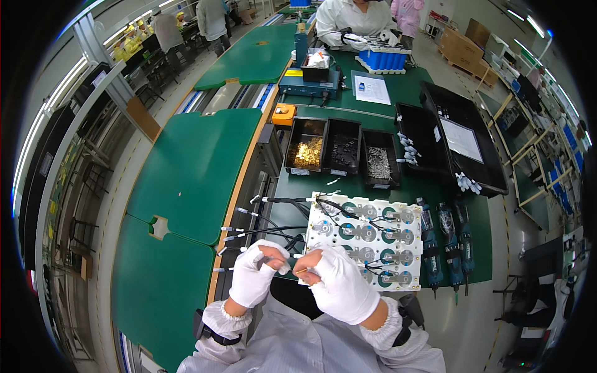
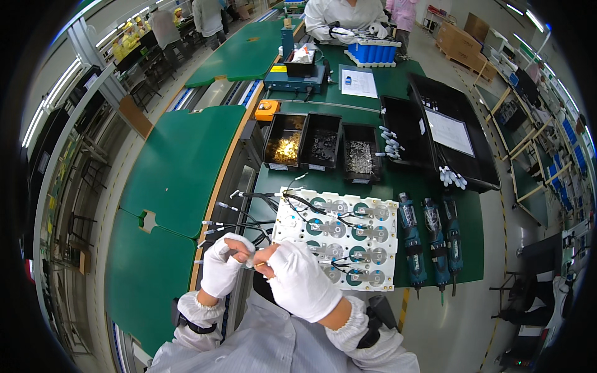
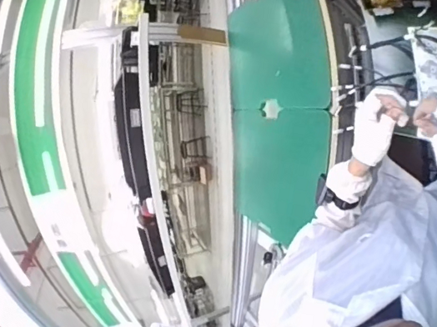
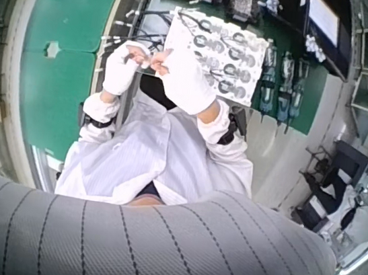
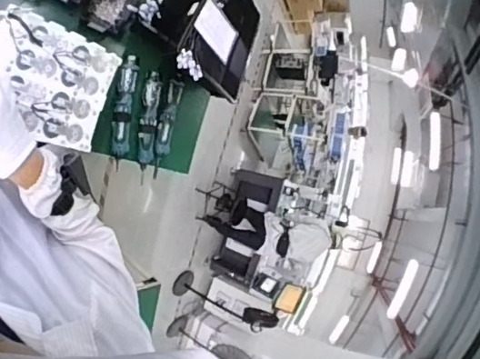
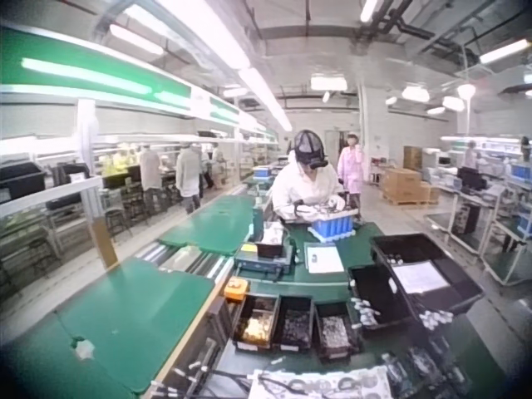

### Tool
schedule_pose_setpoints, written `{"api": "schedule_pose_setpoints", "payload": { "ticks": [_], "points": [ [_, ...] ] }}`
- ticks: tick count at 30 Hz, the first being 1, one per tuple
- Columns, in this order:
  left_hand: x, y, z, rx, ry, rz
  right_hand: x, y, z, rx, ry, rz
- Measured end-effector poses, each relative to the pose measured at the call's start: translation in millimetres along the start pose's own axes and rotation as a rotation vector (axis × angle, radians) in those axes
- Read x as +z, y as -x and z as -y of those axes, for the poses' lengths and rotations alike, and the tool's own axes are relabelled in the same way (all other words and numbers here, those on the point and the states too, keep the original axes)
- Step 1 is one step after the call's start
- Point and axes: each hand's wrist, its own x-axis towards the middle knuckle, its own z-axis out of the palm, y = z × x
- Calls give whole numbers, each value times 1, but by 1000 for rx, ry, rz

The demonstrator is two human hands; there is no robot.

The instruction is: The recorder is seen assembling battery packs by connecting wires and components using a power screwdriver on a manufacturing line.

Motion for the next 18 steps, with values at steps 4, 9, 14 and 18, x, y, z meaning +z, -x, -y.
{"api": "schedule_pose_setpoints", "payload": {
  "ticks": [4,9,14,18],
  "points": [
    [1,20,-7,-111,-80,-140,-8,2,6,-169,399,224],
    [0,18,14,-7,-282,-75,-9,-2,2,-246,634,344],
    [21,30,-5,-112,-43,-108,29,38,-64,-180,741,311],
    [21,31,-3,-15,-59,-105,55,37,-81,-363,1376,313]
  ]
}}
